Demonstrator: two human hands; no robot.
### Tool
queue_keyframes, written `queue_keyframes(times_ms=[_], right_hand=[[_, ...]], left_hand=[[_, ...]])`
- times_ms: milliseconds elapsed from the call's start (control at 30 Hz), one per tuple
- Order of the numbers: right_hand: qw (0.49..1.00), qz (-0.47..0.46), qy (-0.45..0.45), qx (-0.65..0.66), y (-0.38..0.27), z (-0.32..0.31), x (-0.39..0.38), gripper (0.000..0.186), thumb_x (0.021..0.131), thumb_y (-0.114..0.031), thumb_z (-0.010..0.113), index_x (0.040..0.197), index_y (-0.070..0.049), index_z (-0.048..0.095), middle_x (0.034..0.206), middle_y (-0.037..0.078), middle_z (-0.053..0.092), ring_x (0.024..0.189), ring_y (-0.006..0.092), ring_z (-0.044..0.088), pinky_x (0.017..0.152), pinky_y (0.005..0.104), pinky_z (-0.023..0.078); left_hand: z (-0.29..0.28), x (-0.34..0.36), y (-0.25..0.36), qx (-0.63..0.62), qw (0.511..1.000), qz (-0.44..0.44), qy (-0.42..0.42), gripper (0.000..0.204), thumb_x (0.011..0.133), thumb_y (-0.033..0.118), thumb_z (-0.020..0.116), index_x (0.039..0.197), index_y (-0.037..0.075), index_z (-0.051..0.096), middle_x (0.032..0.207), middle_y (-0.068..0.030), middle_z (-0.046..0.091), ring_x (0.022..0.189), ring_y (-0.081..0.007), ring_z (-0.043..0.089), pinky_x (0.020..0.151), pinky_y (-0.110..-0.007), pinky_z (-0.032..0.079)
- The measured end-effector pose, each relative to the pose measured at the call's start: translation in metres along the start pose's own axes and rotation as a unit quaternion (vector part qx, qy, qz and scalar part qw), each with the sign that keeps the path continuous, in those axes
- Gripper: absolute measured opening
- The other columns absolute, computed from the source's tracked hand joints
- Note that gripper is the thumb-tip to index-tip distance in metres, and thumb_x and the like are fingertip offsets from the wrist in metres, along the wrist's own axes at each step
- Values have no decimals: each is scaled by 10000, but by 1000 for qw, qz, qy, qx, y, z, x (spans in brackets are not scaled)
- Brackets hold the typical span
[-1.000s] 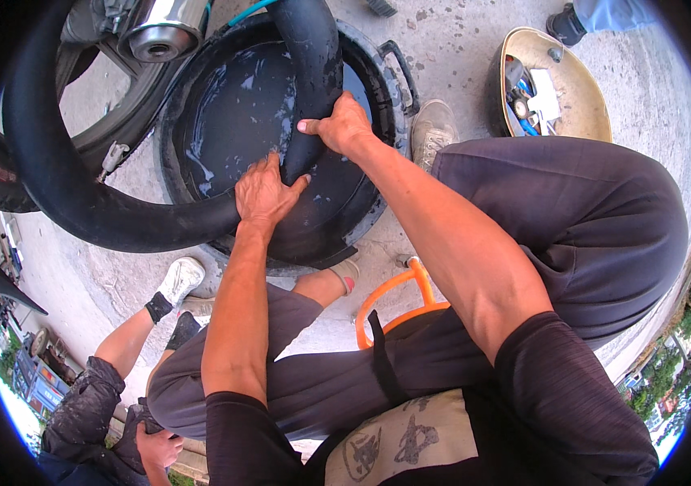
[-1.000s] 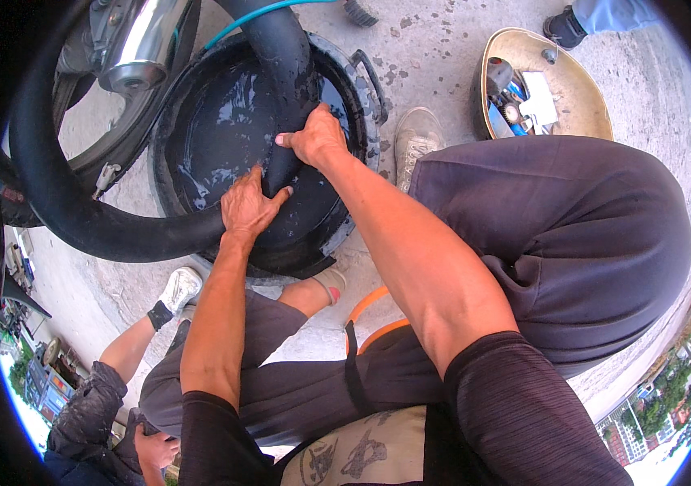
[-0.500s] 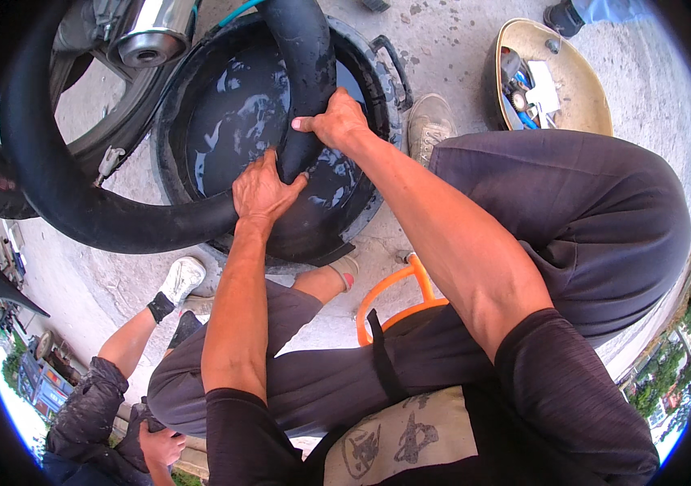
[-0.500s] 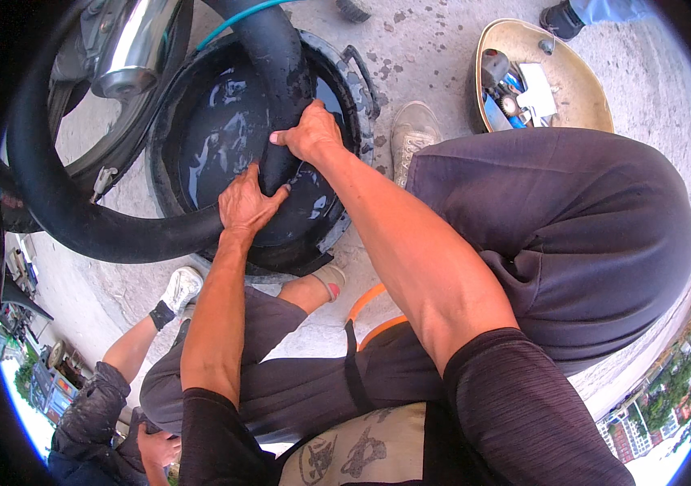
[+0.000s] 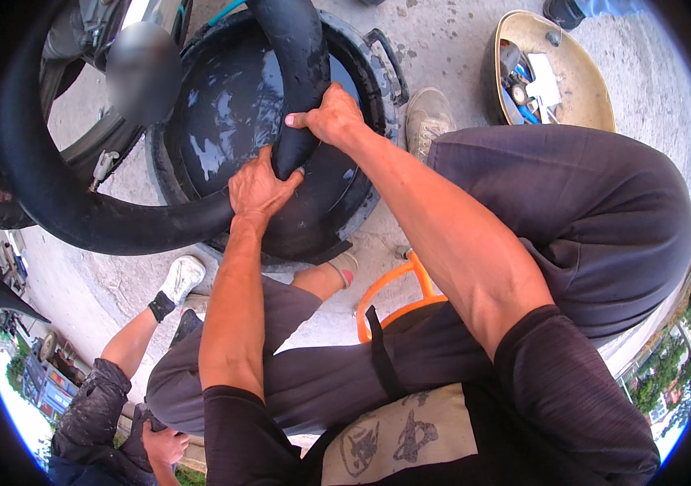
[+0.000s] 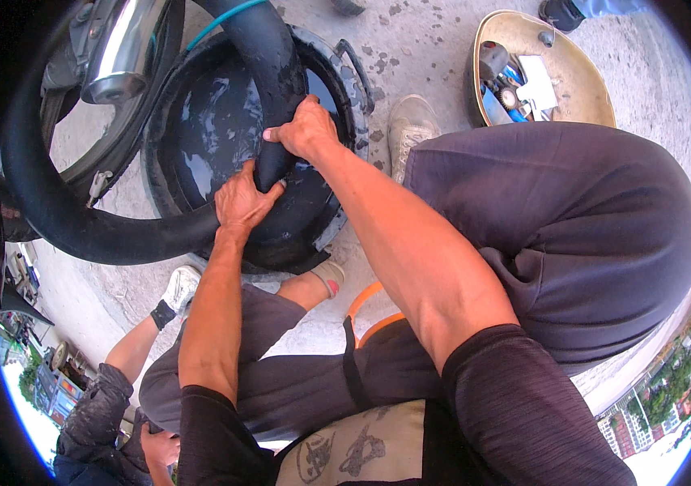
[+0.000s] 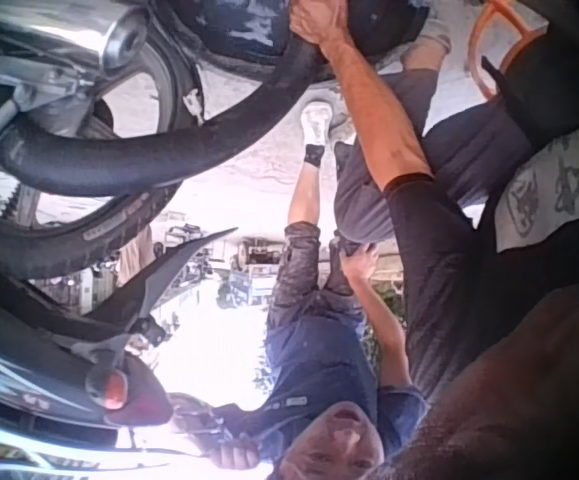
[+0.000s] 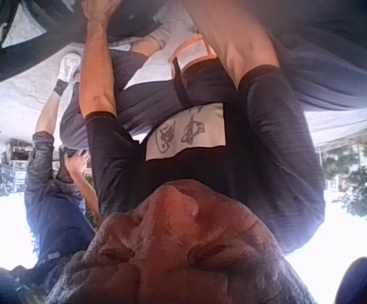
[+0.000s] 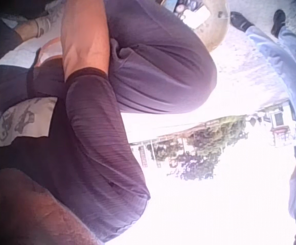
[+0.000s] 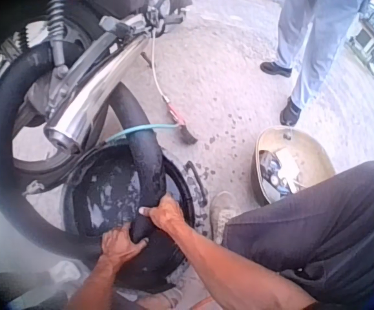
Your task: The person rubs a motorcycle tire tube with a rasp to roughen the surface near a puncture after checking it for leaks in a basin of water.
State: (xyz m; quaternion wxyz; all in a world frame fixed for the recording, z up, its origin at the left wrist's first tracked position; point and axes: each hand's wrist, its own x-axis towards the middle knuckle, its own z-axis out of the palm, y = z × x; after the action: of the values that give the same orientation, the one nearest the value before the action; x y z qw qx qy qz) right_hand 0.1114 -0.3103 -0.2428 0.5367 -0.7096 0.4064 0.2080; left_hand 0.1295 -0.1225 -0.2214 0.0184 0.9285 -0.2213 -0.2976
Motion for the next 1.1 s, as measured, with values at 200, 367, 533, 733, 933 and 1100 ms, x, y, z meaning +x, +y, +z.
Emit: queue_keyframes(times_ms=[200,367,533,733,933,1100], right_hand=[[1000,-16,22,0,1,2,-3,982,692,-392,949,1367,124,458,1300,304,645,1247,403,633,1078,421,498],[999,-5,42,-14,-4,2,-8,982,688,-432,936,1337,138,467,1245,304,670,1199,408,656,1055,418,505],[998,-15,58,-11,-1,6,-4,963,691,-421,935,1316,146,472,1228,309,675,1186,413,663,1048,427,515],[999,10,41,-6,-8,5,-7,1000,688,-418,939,1359,119,429,1308,305,623,1227,428,632,1065,447,508],[998,7,63,-11,-7,10,-6,995,693,-426,932,1346,139,438,1290,315,630,1215,436,636,1055,446,515],[997,-5,74,-18,-5,11,-4,991,691,-430,928,1327,160,448,1258,322,648,1194,440,649,1042,440,524]], left_hand=[[-4,3,0,-16,999,-10,-26,683,782,512,770,1224,4,656,1063,-274,738,1015,-432,713,932,-512,540],[-2,10,-6,1,998,-18,-55,704,789,513,764,1265,4,663,1081,-287,735,1045,-444,704,958,-513,529],[-5,12,-3,-21,999,-13,-48,726,777,511,773,1292,11,663,1071,-288,735,1051,-444,701,966,-513,524],[0,15,-11,-16,999,-10,-46,736,768,511,779,1288,2,664,1067,-287,736,1055,-441,699,974,-505,523],[0,17,-14,-34,998,-10,-48,765,757,510,791,1270,-42,661,1116,-287,726,1089,-440,687,982,-487,512],[-3,19,-12,-48,997,-17,-66,800,750,502,798,1314,-43,643,1120,-288,725,1102,-438,687,991,-470,511]])
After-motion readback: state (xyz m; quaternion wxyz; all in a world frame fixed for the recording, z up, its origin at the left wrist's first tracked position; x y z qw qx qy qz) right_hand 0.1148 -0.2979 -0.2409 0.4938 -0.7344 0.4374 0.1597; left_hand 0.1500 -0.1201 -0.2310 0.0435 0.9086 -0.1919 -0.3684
